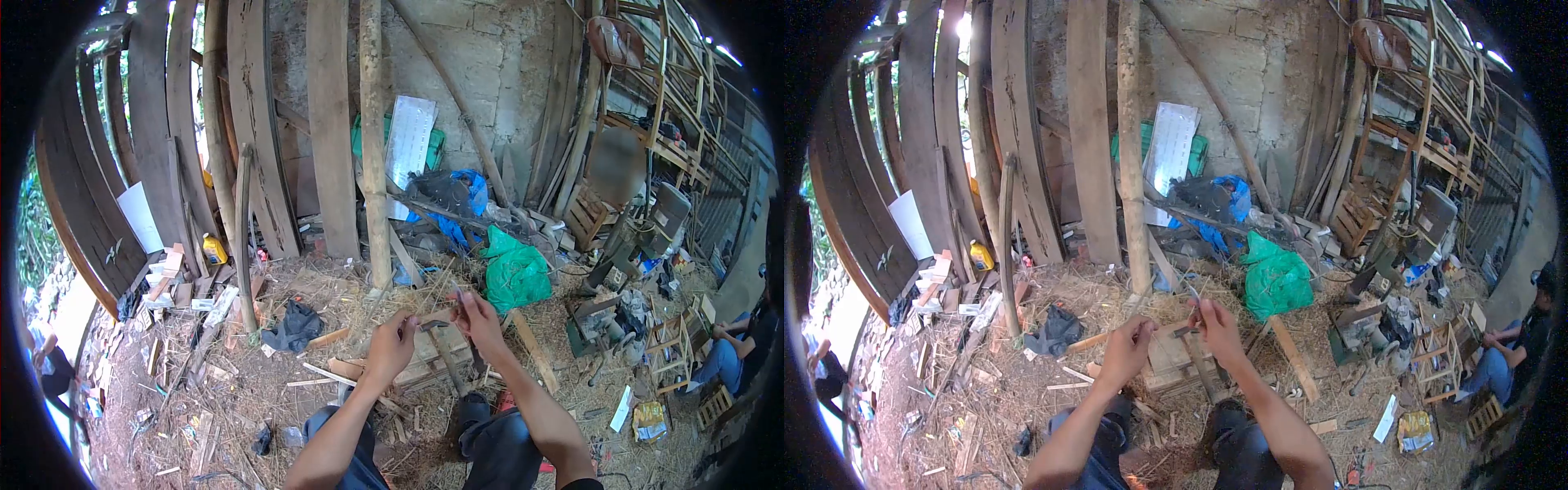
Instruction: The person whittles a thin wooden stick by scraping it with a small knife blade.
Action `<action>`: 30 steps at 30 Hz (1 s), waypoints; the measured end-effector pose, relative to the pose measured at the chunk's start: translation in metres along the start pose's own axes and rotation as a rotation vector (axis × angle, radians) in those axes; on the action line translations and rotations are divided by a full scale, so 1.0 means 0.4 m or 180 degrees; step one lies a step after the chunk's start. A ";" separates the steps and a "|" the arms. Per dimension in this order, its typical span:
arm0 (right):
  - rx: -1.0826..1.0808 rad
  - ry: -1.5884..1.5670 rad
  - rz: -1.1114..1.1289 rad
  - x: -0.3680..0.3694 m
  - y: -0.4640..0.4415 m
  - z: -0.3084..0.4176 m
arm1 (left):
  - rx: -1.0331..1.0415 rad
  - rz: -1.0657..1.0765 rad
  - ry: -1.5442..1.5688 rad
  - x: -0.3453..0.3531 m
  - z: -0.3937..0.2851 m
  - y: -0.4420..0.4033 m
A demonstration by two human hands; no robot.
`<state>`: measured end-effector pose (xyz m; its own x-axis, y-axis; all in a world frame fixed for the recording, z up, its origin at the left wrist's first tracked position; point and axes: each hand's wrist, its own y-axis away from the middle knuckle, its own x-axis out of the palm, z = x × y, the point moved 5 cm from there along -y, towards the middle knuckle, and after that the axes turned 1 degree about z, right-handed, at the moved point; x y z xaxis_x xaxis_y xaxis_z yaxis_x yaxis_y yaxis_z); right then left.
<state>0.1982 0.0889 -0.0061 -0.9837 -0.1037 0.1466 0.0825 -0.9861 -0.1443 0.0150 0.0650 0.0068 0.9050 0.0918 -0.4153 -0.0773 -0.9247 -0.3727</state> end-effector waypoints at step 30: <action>-0.0807 0.2322 0.0161 -0.050 -0.026 -0.158 | -0.0559 0.0852 0.1883 0.053 0.044 -0.007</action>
<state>0.2070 0.1095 -0.0696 -0.8431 0.0507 -0.5354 0.1776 -0.9134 -0.3663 0.0269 0.0759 -0.0157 0.9447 -0.3206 0.0688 -0.3069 -0.9384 -0.1587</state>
